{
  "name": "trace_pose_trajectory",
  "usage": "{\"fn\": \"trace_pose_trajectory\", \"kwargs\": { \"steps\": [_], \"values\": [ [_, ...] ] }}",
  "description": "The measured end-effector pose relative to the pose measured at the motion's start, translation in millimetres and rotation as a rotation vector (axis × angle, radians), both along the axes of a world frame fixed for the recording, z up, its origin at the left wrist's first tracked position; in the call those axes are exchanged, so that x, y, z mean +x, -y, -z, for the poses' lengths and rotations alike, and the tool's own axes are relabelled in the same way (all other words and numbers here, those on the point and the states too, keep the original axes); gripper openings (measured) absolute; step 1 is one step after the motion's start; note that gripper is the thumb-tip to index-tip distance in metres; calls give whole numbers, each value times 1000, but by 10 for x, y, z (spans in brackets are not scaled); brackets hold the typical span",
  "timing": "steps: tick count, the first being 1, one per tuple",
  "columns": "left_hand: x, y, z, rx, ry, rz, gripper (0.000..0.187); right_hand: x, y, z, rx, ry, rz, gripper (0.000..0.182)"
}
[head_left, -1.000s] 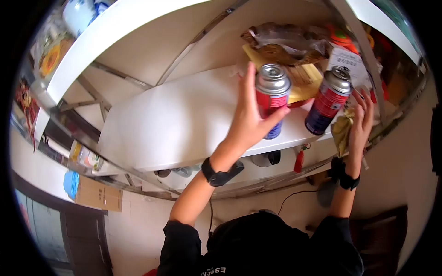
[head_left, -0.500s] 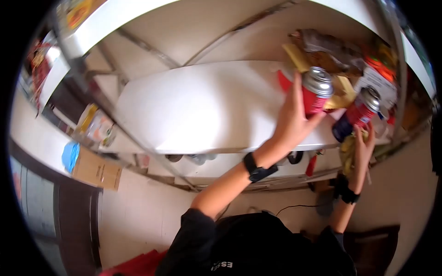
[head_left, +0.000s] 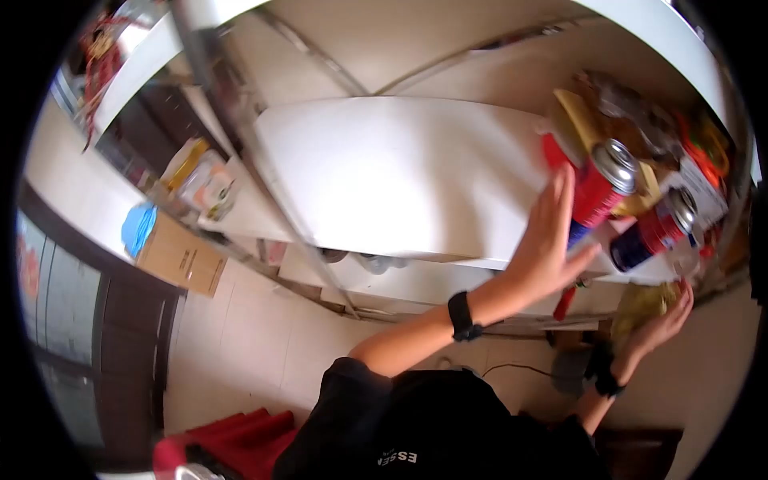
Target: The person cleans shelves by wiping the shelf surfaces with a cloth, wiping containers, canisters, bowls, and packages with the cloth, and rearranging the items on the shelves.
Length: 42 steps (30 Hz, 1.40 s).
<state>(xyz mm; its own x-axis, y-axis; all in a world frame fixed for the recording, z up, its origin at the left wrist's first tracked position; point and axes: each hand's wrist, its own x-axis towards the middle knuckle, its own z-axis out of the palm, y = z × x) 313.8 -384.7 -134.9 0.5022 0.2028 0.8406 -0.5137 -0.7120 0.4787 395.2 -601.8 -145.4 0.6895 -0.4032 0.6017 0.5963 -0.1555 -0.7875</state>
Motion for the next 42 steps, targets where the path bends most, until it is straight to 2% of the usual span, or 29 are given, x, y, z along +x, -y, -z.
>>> {"fn": "trace_pose_trajectory", "kwargs": {
  "steps": [1, 3, 5, 6, 7, 8, 11, 12, 13, 15, 16, 19, 21, 23, 24, 29, 30, 33, 36, 39, 42],
  "values": [
    [-149, 6, 26, -22, 27, 28, 87, -172, -44, -79, -48, -77, -28, 34],
    [-546, -51, 75, -35, 24, 66, 69, -508, -299, -31, 238, -112, -334, 35],
    [-937, -182, 235, 16, 55, 45, 45, -732, -607, 21, -63, -45, -522, 42],
    [-1093, -261, 255, 31, 77, 32, 38, -880, -872, -31, -40, -64, -672, 46],
    [-1258, -354, 274, 46, 99, 22, 32, -878, -980, 10, -207, -82, -777, 50],
    [-1416, -472, 285, 62, 120, 12, 25, -909, -1183, 1, -230, -93, -862, 49],
    [-1827, -885, 231, 86, 142, -52, 19, -1065, -1938, -210, -294, -165, -1037, 49],
    [-1957, -1039, 245, 92, 150, -53, 17, -1166, -2172, -300, -345, -203, -1109, 54],
    [-2092, -1181, 244, 119, 148, -55, 16, -1137, -2321, -177, -460, -157, -1206, 57],
    [-2391, -1563, 208, 182, 154, -54, 16, -1256, -2590, -68, -885, -9, -1278, 63],
    [-2532, -1745, 164, 187, 136, -65, 13, -1393, -2722, -274, -1347, 47, -1186, 58],
    [-2752, -2344, 243, 35, 124, -94, 15, -1390, -2923, -253, -1487, -88, -1164, 52],
    [-2805, -2644, 232, 17, -81, -101, 19, -1380, -3053, -326, -1530, -144, -1290, 49],
    [-2763, -2772, 130, 22, -252, -141, 21, -1372, -3254, -283, -1653, -107, -1244, 59],
    [-2712, -2830, 146, 100, -298, -123, 28, -1399, -3349, -318, -1716, -86, -1222, 62],
    [-2593, -2967, 162, 249, -394, -86, 41, -1589, -3952, -588, -2149, 129, -1135, 73],
    [-2577, -2986, 166, 265, -392, -87, 42, -1306, -3959, -201, -2011, 280, -1233, 71],
    [-2544, -3044, 160, 267, -410, -126, 44, -1434, -4458, -359, -1725, -221, -1546, 70],
    [-2586, -3138, 131, 231, -418, -243, 45, -1530, -4789, -436, -1646, -219, -1708, 70],
    [-2771, -3226, 46, 244, -473, -389, 44, -1660, -5076, -253, -1283, -169, -2057, 74],
    [-3055, -3174, -121, 327, -625, -469, 42, -2021, -5076, -354, -1578, -131, -1934, 73]
  ]
}}
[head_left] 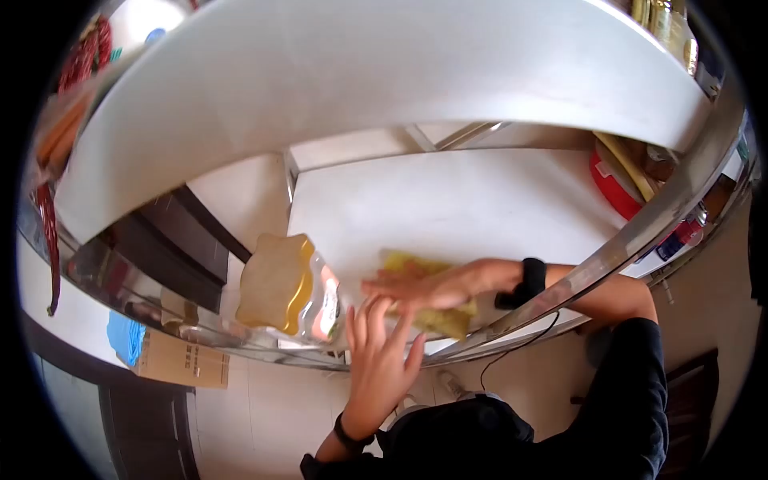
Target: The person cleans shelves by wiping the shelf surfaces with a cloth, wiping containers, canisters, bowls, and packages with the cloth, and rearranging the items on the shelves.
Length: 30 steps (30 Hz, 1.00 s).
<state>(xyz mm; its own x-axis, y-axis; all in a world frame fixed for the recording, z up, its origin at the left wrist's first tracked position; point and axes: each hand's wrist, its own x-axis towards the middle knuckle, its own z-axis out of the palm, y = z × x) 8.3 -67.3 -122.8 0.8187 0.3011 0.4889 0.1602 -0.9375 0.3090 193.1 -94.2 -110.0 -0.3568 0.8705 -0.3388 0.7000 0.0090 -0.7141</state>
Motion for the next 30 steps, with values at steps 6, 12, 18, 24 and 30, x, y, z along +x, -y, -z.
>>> {"fn": "trace_pose_trajectory", "kwargs": {
  "steps": [6, 12, 18, 24, 30],
  "values": [
    [31, 58, 168, -78, -49, 93, 37, 231, 324, 147, 302, -8, -166, 68],
    [277, 32, 253, -6, -19, 192, 38, 282, 645, 160, 372, 231, 29, 68],
    [700, 143, 265, 23, -35, 178, 40, 425, 809, 195, 438, 431, 89, 77],
    [653, -45, 373, -10, 53, 205, 44, 335, 606, 117, 294, 626, 258, 72],
    [-145, -89, -6, 10, 321, 358, 34, 564, -45, 375, 438, 682, 458, 60]
  ]
}}
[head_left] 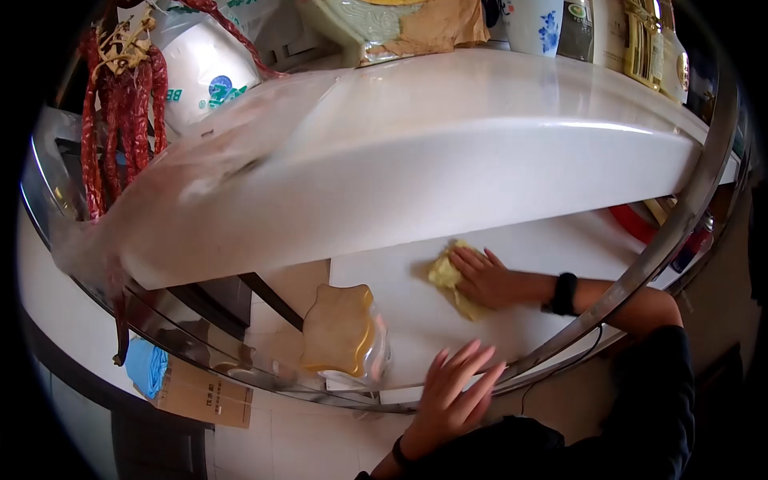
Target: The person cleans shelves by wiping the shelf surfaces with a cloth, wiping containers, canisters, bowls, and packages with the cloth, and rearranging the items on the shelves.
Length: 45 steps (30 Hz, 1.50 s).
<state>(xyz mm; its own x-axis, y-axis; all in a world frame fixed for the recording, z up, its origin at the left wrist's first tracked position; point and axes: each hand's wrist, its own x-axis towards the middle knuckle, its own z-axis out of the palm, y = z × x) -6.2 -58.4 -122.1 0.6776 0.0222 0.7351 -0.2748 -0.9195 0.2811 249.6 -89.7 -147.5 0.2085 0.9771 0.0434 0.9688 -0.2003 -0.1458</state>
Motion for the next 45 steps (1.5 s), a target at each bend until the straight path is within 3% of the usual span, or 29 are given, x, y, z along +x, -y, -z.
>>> {"fn": "trace_pose_trajectory", "kwargs": {
  "steps": [3, 5, 7, 13, 16, 19, 20, 23, 29, 30, 36, 41, 45],
  "values": [
    [-401, -83, 173, -73, 475, -141, 15, 340, -493, 84, 105, -81, 128, 59],
    [-420, -165, 220, -78, 697, -408, 14, 833, -892, 448, 76, -98, 229, 58],
    [-540, -309, 244, -35, 717, -617, 33, 941, -1077, 295, 28, -145, 221, 57],
    [-651, -716, 65, -223, 679, -1001, 55, 1093, -1296, 99, -19, -181, 69, 42],
    [-602, -1037, 267, -667, 664, -771, 43, 1010, -1459, 47, 52, -117, -55, 35],
    [-663, -1146, 300, -837, 472, -453, 37, 797, -1651, -40, 190, -26, -228, 27],
    [-573, -1136, 246, -747, 570, -485, 34, 708, -1728, -60, 243, 8, -289, 25],
    [-613, -1118, 289, -824, 539, -449, 32, 489, -1874, -179, 329, 64, -423, 19],
    [-635, -1137, 341, -851, 615, -439, 31, 83, -1710, -420, 29, -27, -277, 39],
    [-633, -1127, 345, -847, 620, -443, 31, 68, -1661, -382, 140, 14, -382, 42],
    [-633, -1142, 379, -796, 623, -536, 35, 482, -1066, -404, -11, -52, -481, 49],
    [-620, -1172, 408, -783, 634, -486, 38, 1144, -612, -343, -146, -64, -293, 54],
    [-618, -1188, 396, -810, 636, -411, 41, 1442, -809, -109, -219, -33, -183, 60]
  ]
}}
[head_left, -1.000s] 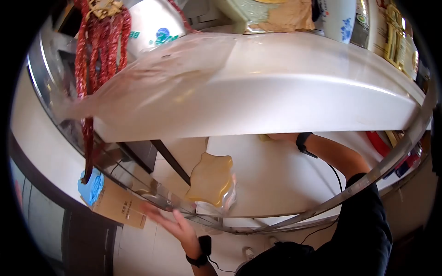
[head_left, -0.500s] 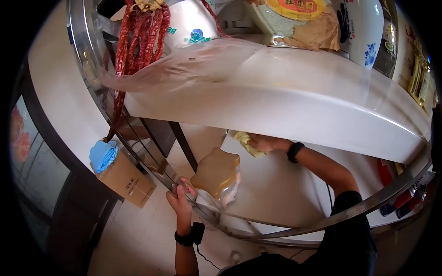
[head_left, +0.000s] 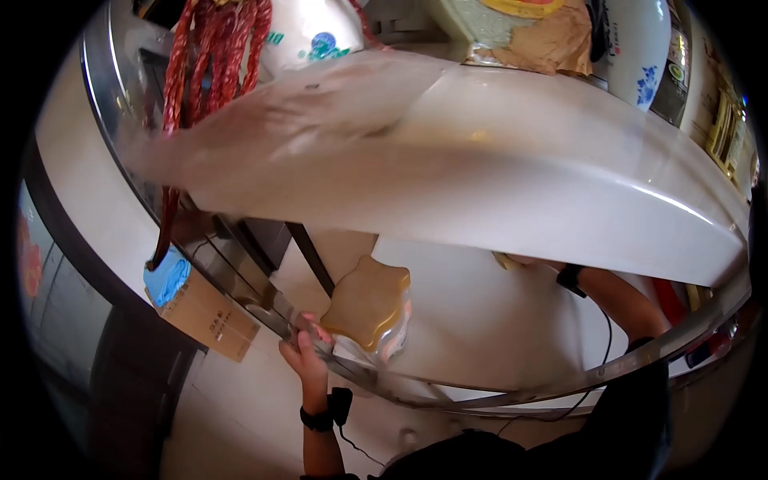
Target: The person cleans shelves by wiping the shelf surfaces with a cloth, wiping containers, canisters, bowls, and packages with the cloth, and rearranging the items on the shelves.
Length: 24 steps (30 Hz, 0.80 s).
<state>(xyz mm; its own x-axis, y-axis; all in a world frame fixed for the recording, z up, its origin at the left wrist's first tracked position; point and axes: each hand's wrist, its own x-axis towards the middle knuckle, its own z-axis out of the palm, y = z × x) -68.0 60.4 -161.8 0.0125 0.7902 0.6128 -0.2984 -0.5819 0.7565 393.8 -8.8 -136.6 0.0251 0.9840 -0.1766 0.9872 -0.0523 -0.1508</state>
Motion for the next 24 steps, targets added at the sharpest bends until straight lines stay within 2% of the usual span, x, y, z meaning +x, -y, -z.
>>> {"fn": "trace_pose_trajectory", "kwargs": {
  "steps": [5, 8, 10, 17, 22, 24],
  "values": [
    [33, 49, -31, -51, -2, -14, 40, 146, -654, 320, -50, 89, -20, 67],
    [11, 119, -87, -94, -26, -45, 39, 97, -1163, 497, -57, 201, -132, 71],
    [1, 97, -81, -49, -50, -64, 40, -427, -1162, 40, -93, -49, 9, 76],
    [1, 67, -79, -27, -64, -146, 49, -962, -1712, -78, -89, -109, -87, 74],
    [25, 101, -99, -91, -70, -164, 40, -825, -2168, 228, 24, -92, -388, 71],
    [19, 64, -90, -23, -96, -177, 40, -823, -2160, 303, 220, -56, -515, 58]
  ]
}}
